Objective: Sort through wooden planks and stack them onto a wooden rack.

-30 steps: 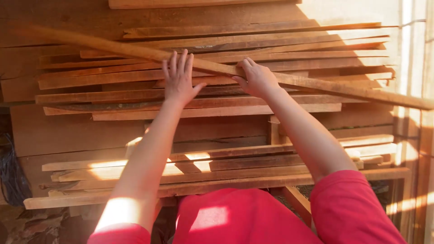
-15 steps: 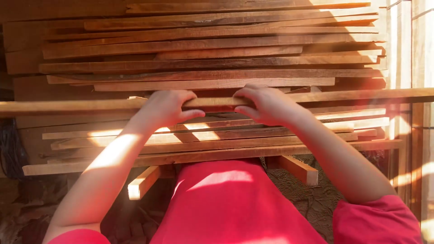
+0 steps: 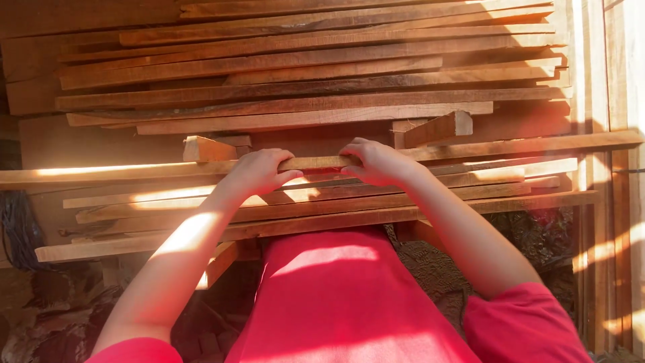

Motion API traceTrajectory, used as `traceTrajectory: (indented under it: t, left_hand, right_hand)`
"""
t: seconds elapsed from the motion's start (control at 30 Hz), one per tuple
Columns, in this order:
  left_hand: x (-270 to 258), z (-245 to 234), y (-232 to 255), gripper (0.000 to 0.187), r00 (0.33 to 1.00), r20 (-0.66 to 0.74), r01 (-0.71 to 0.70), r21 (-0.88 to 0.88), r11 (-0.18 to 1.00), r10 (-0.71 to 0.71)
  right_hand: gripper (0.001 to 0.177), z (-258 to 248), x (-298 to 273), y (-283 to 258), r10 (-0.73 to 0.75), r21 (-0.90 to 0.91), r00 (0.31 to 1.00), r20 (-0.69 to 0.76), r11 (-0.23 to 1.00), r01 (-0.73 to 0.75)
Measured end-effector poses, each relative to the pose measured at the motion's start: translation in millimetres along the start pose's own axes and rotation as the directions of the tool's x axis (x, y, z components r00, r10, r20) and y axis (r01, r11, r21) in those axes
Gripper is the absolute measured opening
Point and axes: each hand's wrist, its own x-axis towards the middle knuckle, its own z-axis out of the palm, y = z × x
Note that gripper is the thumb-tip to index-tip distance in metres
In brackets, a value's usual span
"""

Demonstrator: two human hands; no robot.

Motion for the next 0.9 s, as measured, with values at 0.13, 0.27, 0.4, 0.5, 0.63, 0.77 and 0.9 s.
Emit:
traceTrajectory:
  t: [0.13,0.27,0.4,0.5,0.63,0.77,0.9]
  left_hand:
    - [46,51,-35,0.046,0.999,-0.043,-0.016,0.116,0.993,0.021]
    - [80,92,-70,0.05,1.0,-0.027,0.004,0.16,0.987,0.001]
    - [117,146,-115,0.054,0.985,-0.04,0.17,0.127,0.977,-0.166]
    - [105,145,-105,0.056,0.983,-0.054,0.18,0.152,0.972,-0.174]
    - [101,147,-99,0.059,0.983,-0.094,0.167,0.14,0.976,-0.155]
    - [97,155,-92,0.063,0.971,-0.036,0.24,0.176,0.955,-0.238]
    - [97,156,-88,0.064,0.969,-0.073,0.245,0.186,0.951,-0.235]
  right_hand:
    - [0.059,44,41,47,0.14,-0.148,0.99,0.026,0.98,-0.135]
    - [0.054,82,65,80,0.185,-0.176,0.983,0.003,0.967,-0.181]
    - [0.055,111,75,110,0.237,-0.208,0.971,-0.01,0.95,-0.234]
    - [0.061,110,67,111,0.306,-0.184,0.952,-0.007,0.935,-0.302]
    - [0.062,109,66,105,0.332,-0.194,0.943,-0.023,0.924,-0.33]
    - [0.065,119,67,107,0.367,-0.252,0.93,0.026,0.902,-0.349]
    - [0.062,122,63,107,0.339,-0.249,0.94,-0.031,0.908,-0.336]
